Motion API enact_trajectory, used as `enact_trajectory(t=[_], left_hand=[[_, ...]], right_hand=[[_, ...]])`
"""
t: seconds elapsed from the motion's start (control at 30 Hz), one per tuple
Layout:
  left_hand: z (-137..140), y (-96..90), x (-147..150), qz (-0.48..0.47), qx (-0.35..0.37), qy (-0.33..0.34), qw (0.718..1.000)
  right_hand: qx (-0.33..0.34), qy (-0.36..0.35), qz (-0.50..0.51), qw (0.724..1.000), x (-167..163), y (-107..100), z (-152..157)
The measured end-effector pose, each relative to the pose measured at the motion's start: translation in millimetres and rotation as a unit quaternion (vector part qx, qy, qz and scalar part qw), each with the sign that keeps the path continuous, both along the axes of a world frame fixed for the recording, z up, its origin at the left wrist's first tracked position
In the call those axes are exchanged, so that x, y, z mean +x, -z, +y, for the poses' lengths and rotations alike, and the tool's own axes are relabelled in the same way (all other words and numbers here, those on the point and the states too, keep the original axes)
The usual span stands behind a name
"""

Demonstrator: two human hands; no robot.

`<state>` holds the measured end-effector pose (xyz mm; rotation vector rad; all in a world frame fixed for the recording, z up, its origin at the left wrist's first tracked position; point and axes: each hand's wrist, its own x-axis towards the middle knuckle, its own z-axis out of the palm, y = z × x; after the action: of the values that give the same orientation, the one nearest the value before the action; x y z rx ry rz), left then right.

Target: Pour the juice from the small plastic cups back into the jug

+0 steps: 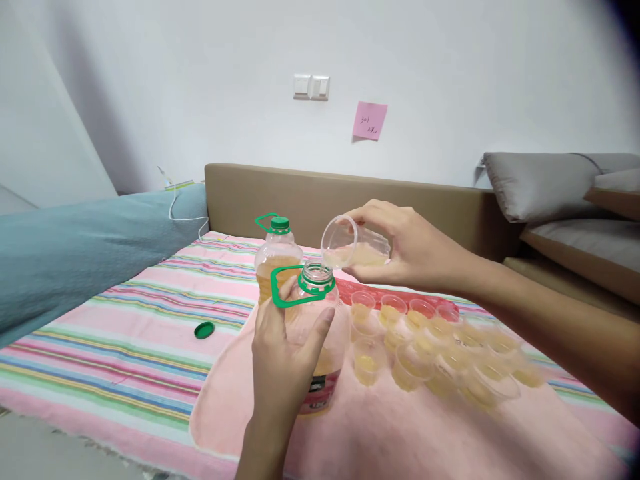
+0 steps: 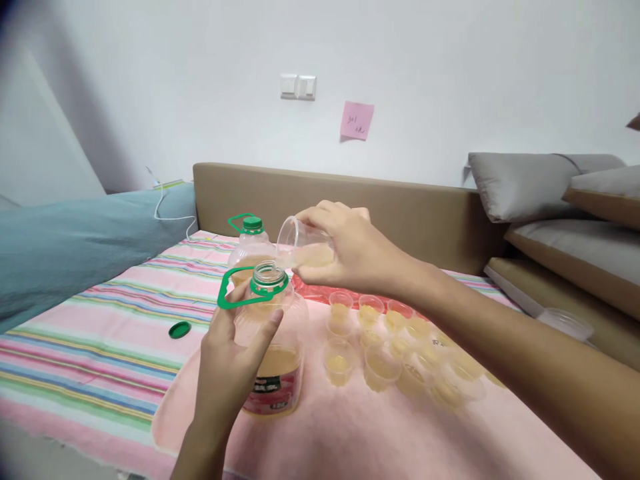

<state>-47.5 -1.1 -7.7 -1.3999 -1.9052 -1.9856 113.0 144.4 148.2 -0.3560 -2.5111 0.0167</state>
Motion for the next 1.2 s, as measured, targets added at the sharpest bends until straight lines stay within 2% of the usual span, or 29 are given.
enact_trajectory(t=[0.43,0.6,0.8,1.2], left_hand=[[-1,-2.2,2,-0.005,-0.006,-0.016,1.000],[0,-3.1,2,-0.016,-0.006,0.004,1.000],[0,-2.6,2,-0.002,-0.004,-0.012,1.000],[1,-2.8,-1,-0.005,-0.003,0.007,1.000]], right_hand=[[0.013,0.011,-0.019,1.000,-1,-5,-1],[0.014,0.006,-0.019,1.000,0,-5,0],[0.012,0.005,-0.021,1.000,0,-7,0],[0.031,0.017,-0.042,0.998,-3,-11,-5]])
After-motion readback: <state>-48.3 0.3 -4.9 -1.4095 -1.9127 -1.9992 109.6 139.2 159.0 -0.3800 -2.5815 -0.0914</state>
